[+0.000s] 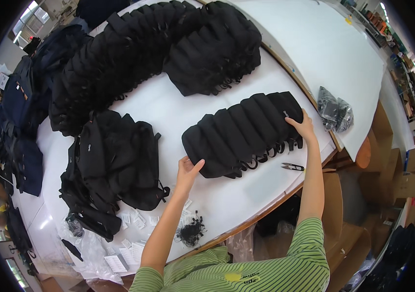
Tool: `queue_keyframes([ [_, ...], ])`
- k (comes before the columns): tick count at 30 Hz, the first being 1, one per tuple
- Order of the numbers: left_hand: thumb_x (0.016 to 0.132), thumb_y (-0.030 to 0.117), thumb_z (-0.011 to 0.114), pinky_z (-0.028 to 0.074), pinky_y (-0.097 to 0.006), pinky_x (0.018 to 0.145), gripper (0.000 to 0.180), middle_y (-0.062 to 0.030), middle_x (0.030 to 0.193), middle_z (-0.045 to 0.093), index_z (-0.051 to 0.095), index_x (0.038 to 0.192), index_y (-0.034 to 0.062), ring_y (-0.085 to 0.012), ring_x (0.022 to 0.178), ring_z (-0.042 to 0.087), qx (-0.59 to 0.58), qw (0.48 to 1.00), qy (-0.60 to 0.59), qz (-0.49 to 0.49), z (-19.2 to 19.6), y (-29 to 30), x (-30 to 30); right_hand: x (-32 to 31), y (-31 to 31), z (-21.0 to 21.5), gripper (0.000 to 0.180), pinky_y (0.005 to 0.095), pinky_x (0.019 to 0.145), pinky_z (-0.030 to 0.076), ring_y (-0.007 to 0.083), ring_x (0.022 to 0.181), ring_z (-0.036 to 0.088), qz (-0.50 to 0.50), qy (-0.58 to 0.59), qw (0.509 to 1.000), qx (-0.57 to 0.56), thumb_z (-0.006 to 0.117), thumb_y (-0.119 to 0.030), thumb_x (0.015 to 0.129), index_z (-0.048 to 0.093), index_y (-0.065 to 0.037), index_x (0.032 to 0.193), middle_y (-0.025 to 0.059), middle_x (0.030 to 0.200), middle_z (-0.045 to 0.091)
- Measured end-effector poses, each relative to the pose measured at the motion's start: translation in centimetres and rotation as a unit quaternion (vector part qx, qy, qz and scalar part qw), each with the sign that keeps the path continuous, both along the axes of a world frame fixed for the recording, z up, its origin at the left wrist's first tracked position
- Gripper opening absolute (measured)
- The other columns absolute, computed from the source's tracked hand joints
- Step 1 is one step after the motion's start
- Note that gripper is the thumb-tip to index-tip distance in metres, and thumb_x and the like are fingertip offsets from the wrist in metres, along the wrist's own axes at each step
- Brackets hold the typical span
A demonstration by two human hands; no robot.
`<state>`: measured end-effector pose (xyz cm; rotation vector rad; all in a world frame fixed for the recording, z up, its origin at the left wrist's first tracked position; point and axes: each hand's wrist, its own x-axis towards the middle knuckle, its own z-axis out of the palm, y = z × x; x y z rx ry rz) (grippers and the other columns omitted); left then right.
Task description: Placing instructional labels and silica gel packets into black waist bags at a factory workbench.
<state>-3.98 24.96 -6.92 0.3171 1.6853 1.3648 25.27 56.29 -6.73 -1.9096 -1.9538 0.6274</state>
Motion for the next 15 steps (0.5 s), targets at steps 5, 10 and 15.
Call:
queue_keyframes([
  [5, 0.081, 0.027, 0.073, 0.037, -0.028, 0.095, 0.062, -0.0092, 0.120, 0.054, 0.042, 0.127, -0.0012, -0.0158, 0.110, 0.051, 0.053, 0.992, -0.108, 0.034, -0.3, 1.2, -1.3, -2.9, -1.6, 2.6, 0.073, 0.0299, 0.105, 0.029, 0.0212, 0.121, 0.047, 0.036, 0.382, 0.887, -0.258, 0.054, -0.052, 0.089, 0.045, 0.008, 0.130, 0.0137, 0.129, 0.053],
  [10, 0.077, 0.025, 0.077, 0.037, -0.031, 0.099, 0.069, -0.0091, 0.124, 0.052, 0.040, 0.131, 0.0026, -0.0175, 0.116, 0.048, 0.044, 0.994, -0.098, 0.025, 0.2, 3.8, -0.8, -2.7, -3.1, 1.0, 0.056, 0.0277, 0.102, 0.032, 0.0172, 0.118, 0.047, 0.104, 0.423, 0.868, -0.240, 0.061, -0.030, 0.090, 0.044, 0.002, 0.132, 0.0103, 0.127, 0.053],
  [15, 0.071, 0.025, 0.080, 0.038, -0.032, 0.100, 0.077, -0.0110, 0.126, 0.051, 0.039, 0.132, 0.0007, -0.0202, 0.117, 0.048, 0.024, 0.998, -0.065, 0.010, 1.3, 5.7, -0.9, -7.9, -5.9, 2.9, 0.070, 0.0291, 0.100, 0.035, 0.0181, 0.116, 0.048, 0.120, 0.408, 0.868, -0.256, 0.077, -0.017, 0.074, 0.042, -0.003, 0.133, 0.0093, 0.124, 0.053],
])
